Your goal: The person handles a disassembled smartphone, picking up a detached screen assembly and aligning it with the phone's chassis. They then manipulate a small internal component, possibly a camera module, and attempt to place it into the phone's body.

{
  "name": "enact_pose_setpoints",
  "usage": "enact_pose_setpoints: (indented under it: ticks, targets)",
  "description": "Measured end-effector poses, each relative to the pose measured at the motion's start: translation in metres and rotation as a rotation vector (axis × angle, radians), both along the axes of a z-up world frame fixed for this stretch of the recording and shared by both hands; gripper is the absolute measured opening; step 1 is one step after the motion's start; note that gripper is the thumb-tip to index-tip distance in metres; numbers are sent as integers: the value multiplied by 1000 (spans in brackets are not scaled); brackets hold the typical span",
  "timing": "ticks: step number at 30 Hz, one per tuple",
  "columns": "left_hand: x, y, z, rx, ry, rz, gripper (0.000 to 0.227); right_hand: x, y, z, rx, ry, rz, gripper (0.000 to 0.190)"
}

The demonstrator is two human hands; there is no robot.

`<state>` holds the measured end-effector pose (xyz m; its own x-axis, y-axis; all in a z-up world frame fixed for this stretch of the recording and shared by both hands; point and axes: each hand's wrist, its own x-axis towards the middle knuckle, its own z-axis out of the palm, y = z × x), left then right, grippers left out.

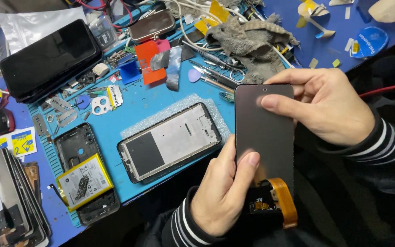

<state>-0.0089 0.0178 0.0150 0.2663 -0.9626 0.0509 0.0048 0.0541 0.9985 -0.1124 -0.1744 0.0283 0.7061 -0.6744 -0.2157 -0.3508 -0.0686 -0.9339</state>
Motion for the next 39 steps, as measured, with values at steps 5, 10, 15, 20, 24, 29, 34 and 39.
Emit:
enact_pose_setpoints:
  ticks: [5, 10, 15, 20, 24, 29, 34, 39]
  targets:
    - [-2, 3, 5, -5, -9, -5, 38, -3, -3, -4, -180, -46, -21, 18]
    - [1, 7, 11, -99, 147, -1, 51, -7, -13, -14, -28, -249, -152, 29]
    - [4, 8, 9, -108, 176, -11, 51, -13, 3, 1, -107, -151, -27, 25]
    - [5, 8, 2, -57, 192, -41, 53, -25, 2, 7, -181, -87, -48, 31]
    - [7, 7, 4, -72, 163, -31, 55, -22, 8, 15, -171, -173, -42, 21]
    - [6, 3, -2, -91, 202, -31, 53, -30, 4, 7, 75, -209, 195, 57]
    - [11, 3, -4, 111, -5, 32, 26, -24, 18, 12, 107, 99, -9, 39]
    - [14, -11, 15, 143, 53, 78, 34, -38, 20, 8, 123, 74, 53, 35]
